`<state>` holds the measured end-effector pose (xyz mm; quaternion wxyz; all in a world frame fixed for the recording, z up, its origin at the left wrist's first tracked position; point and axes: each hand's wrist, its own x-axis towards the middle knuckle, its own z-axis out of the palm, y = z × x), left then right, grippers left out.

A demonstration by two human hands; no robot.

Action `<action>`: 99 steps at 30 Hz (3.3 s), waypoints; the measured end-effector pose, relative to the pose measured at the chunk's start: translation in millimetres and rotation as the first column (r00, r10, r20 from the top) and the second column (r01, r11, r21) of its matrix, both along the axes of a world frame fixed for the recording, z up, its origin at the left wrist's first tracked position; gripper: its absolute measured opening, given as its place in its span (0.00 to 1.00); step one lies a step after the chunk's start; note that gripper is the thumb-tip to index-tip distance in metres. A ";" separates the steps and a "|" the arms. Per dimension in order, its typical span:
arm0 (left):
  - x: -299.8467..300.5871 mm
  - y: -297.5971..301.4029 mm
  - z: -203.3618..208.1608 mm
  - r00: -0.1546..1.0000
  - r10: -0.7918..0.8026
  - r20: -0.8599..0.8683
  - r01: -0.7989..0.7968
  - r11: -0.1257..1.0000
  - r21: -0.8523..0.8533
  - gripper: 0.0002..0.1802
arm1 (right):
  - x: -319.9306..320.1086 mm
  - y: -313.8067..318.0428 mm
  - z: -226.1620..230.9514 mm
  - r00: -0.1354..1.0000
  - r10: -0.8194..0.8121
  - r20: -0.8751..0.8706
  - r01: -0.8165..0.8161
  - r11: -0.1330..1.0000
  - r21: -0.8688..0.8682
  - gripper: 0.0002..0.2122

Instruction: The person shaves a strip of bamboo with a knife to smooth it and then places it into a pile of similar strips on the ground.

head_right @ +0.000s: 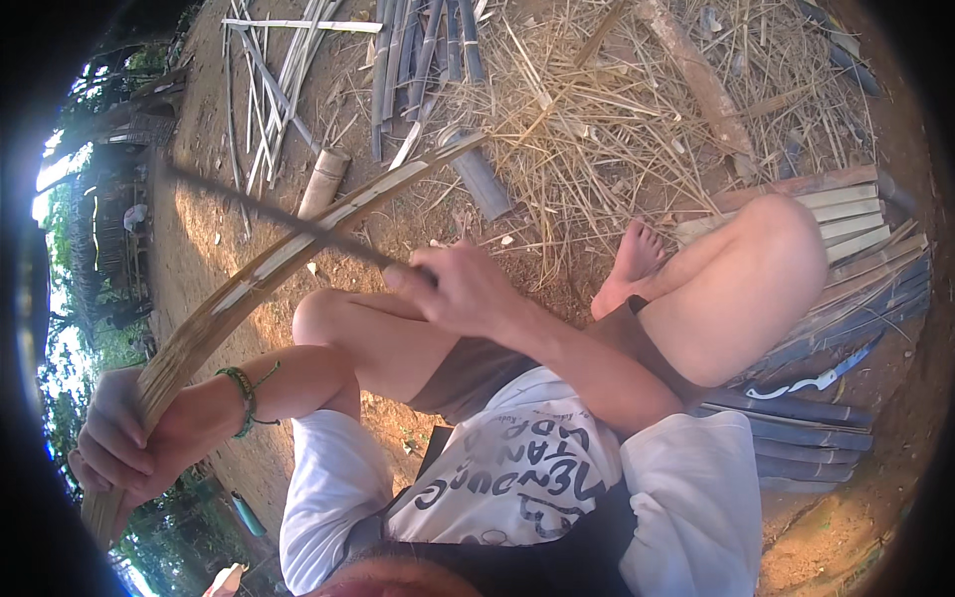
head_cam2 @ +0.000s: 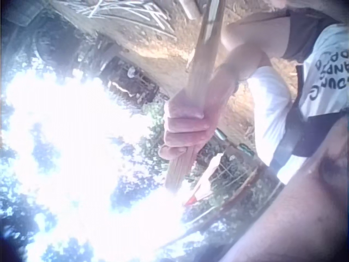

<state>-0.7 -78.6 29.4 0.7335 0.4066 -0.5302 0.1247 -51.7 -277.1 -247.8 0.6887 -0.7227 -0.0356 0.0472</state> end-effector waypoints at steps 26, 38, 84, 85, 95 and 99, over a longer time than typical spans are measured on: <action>-20.6 -6.7 -8.5 0.984 -0.093 0.150 0.102 0.993 -0.053 0.20 | -0.9 1.7 -66.7 0.956 -0.011 -0.292 0.065 0.982 0.178 0.28; -28.0 -13.8 -9.4 0.939 0.325 0.111 -0.314 0.944 -0.102 0.23 | 3.3 -11.5 -139.6 0.759 -0.188 -0.623 0.238 0.971 -0.003 0.32; -5.3 10.8 5.3 0.905 0.413 -0.099 -0.415 0.910 0.000 0.16 | 16.9 13.8 -36.4 0.978 -0.192 0.078 0.201 0.971 -0.128 0.29; -6.0 16.8 9.2 0.925 0.369 -0.093 -0.368 0.930 0.026 0.16 | 21.2 7.7 -73.5 0.959 -0.266 -0.094 0.257 0.962 -0.090 0.31; -2.0 11.6 4.1 0.919 0.373 -0.123 -0.377 0.926 -0.008 0.16 | 9.7 6.8 -54.1 0.998 -0.059 -0.016 0.058 0.995 -0.084 0.31; 0.3 16.4 10.0 0.909 0.408 -0.088 -0.411 0.912 -0.007 0.16 | 19.5 5.5 -146.8 0.942 -0.333 -0.041 0.319 0.928 -0.192 0.33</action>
